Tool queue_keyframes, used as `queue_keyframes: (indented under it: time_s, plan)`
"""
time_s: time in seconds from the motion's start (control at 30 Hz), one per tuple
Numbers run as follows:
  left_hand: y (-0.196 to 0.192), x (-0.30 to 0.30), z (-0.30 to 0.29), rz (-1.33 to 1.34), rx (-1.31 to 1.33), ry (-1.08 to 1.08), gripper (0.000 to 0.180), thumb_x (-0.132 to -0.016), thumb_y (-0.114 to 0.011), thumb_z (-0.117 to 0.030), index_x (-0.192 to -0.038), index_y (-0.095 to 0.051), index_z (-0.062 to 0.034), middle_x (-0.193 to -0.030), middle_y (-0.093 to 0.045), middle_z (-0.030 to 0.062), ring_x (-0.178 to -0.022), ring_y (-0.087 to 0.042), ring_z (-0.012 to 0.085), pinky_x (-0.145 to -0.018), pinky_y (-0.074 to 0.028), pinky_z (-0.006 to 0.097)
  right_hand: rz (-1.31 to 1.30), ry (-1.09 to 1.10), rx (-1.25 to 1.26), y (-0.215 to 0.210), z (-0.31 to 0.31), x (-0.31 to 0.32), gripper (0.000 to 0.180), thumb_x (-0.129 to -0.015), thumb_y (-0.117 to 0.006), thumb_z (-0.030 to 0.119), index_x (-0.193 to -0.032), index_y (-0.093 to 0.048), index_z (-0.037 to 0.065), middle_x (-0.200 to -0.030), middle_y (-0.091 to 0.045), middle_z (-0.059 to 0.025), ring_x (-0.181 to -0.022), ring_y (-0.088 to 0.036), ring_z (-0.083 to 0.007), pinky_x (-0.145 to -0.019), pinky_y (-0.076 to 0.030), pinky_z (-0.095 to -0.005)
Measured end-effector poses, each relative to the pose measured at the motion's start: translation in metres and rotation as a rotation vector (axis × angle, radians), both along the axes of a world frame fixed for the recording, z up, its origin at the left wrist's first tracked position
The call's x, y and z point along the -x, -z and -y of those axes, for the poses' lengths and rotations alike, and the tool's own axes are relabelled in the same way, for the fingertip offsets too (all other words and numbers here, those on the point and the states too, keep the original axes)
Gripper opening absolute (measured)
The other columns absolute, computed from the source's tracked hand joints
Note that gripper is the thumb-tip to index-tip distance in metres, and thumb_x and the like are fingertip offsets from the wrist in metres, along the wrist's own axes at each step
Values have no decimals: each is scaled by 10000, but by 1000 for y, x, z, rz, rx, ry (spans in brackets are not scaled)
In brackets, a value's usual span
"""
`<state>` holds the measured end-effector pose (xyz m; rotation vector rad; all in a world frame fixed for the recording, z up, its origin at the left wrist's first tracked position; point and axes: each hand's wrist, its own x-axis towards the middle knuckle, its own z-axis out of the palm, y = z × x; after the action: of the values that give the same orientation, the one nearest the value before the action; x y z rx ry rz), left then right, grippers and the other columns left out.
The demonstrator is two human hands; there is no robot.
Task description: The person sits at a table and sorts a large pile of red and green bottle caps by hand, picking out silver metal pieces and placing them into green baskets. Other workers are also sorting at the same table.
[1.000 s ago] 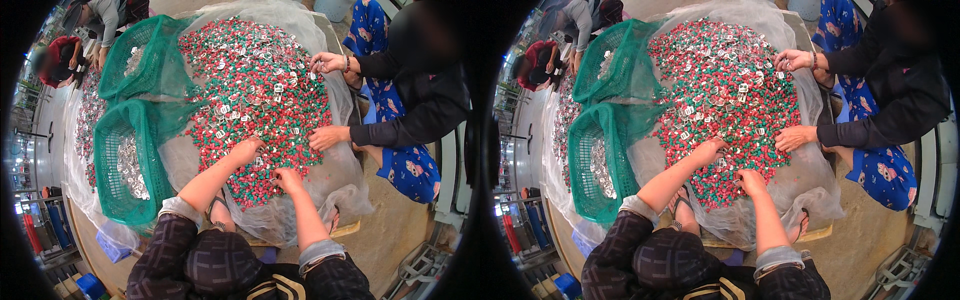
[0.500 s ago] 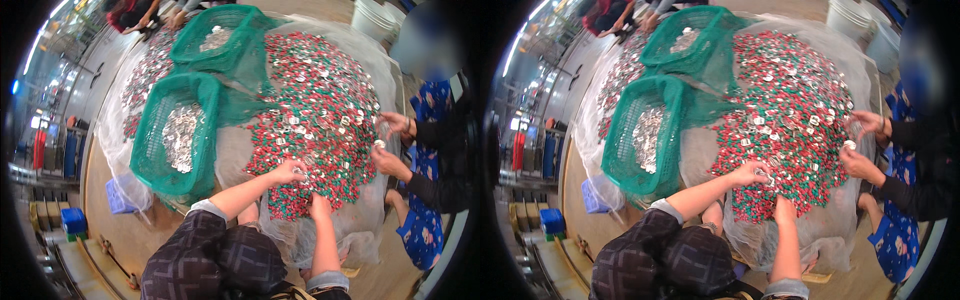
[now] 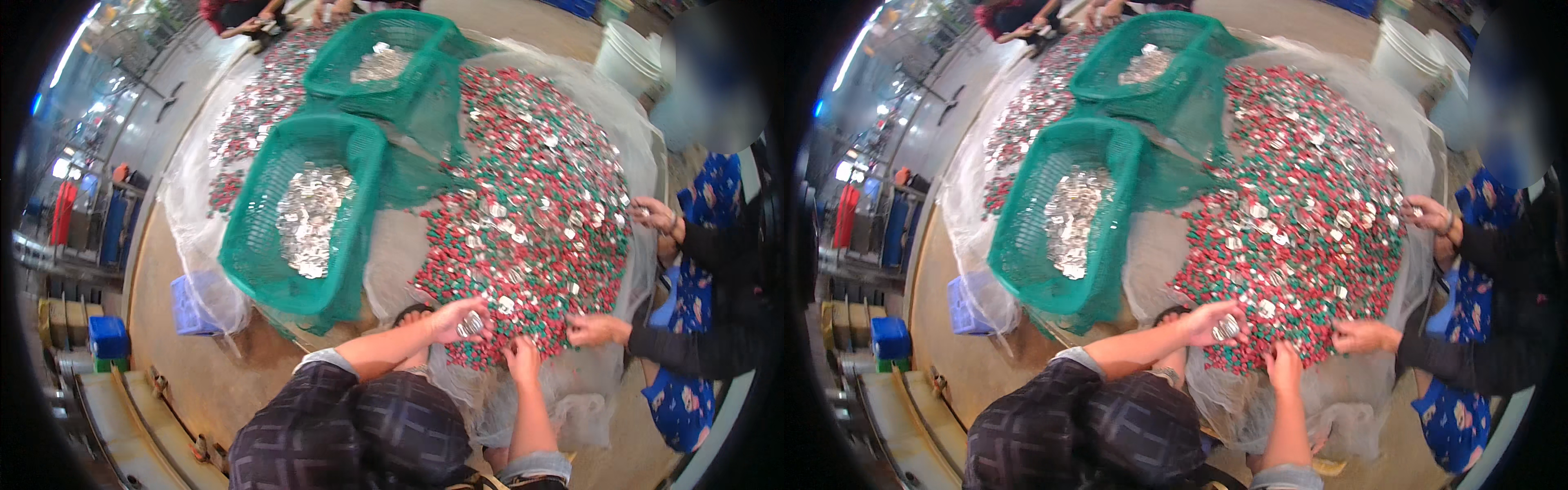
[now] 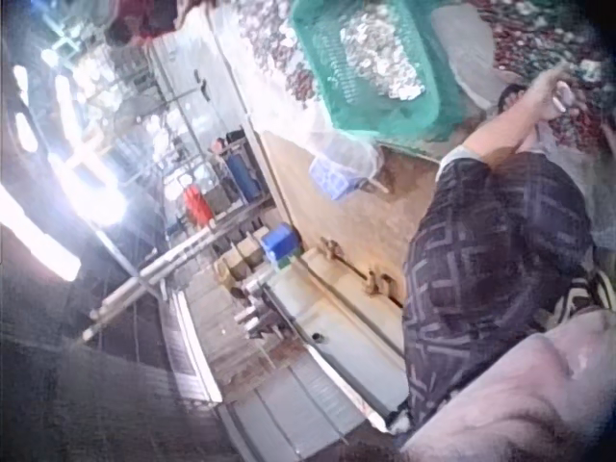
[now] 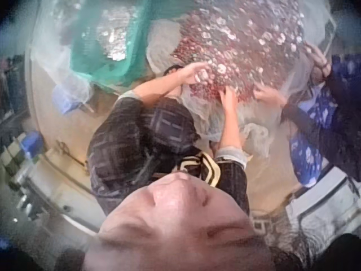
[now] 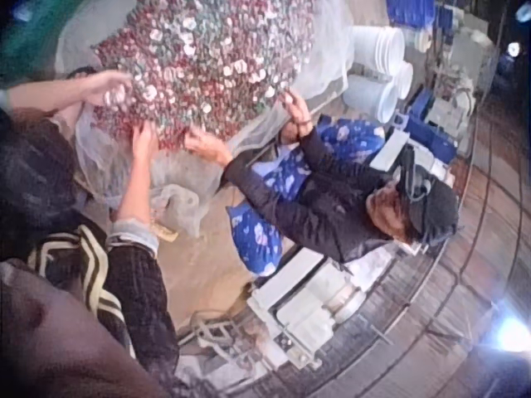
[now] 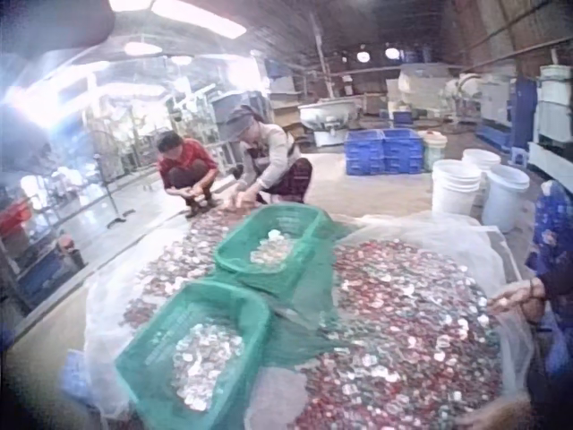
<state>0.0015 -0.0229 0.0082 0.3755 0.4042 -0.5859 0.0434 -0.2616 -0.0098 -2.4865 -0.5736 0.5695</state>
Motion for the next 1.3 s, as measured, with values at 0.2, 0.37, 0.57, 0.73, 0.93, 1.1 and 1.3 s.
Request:
queue_keyframes:
  time_s: [0.2, 0.37, 0.57, 0.73, 0.93, 1.1, 1.3]
  plan:
    - [0, -12, 1, -52, -45, -31, 612, -886, -346, -554, -1096, -494, 1, -1068, -581, 178, -933, -596, 281, -777, -496, 397, -323, 416, -281, 4, 15, -39, 155, -668, -733, 148, -761, -650, 55, -620, -592, -26, -565, -531, -120, -557, -428, -291]
    - [29, -10, 17, -36, -194, 98, 571, -898, -344, -540, -1061, -504, -17, -864, -617, 91, -705, -590, 196, -618, -467, 308, -534, 5, -88, 5, 33, -47, 218, -622, -761, 94, -798, -639, 54, -664, -603, -18, -629, -557, -119, -594, -450, -294]
    - [4, -12, 35, -59, -102, 177, 734, -868, -284, -624, -1277, -369, -21, -981, -607, 135, -862, -603, 246, -717, -487, 347, -300, 93, -28, -14, 5, -24, 362, -624, -736, 84, -960, -602, 116, -662, -581, -30, -646, -572, -164, -602, -449, -312]
    - [-6, -13, 32, -84, 18, 161, 813, -842, -262, -665, -1327, -311, -14, -1131, -548, 184, -1068, -539, 296, -851, -467, 397, -24, 19, 48, -4, 6, -18, 239, -641, -730, 102, -855, -625, 90, -648, -577, -35, -608, -564, -172, -576, -440, -316]
    - [-2, -10, 22, -84, -24, 139, 819, -840, -272, -665, -1325, -315, -5, -1117, -555, 171, -1025, -557, 289, -847, -471, 405, -698, 256, -420, -36, -8, -48, 207, -686, -747, 158, -754, -612, 16, -665, -563, 24, -610, -505, -67, -564, -407, -236]
    - [-9, -6, 21, -37, -218, 122, 253, -870, -571, -213, -1083, -521, -84, -1021, -598, 99, -874, -609, 201, -733, -509, 331, -662, 174, -388, -32, -37, -43, 224, -727, -726, 203, -813, -651, 10, -726, -611, -10, -634, -537, -81, -604, -435, -227]
    - [-6, -5, -8, 26, -546, 59, 156, -814, -622, -50, -951, -548, -53, -870, -621, 80, -708, -606, 148, -614, -498, 268, -1081, 451, -538, -44, -44, -36, 209, -838, -615, 217, -926, -629, 28, -642, -563, -4, -469, -441, -49, -391, -315, -194]
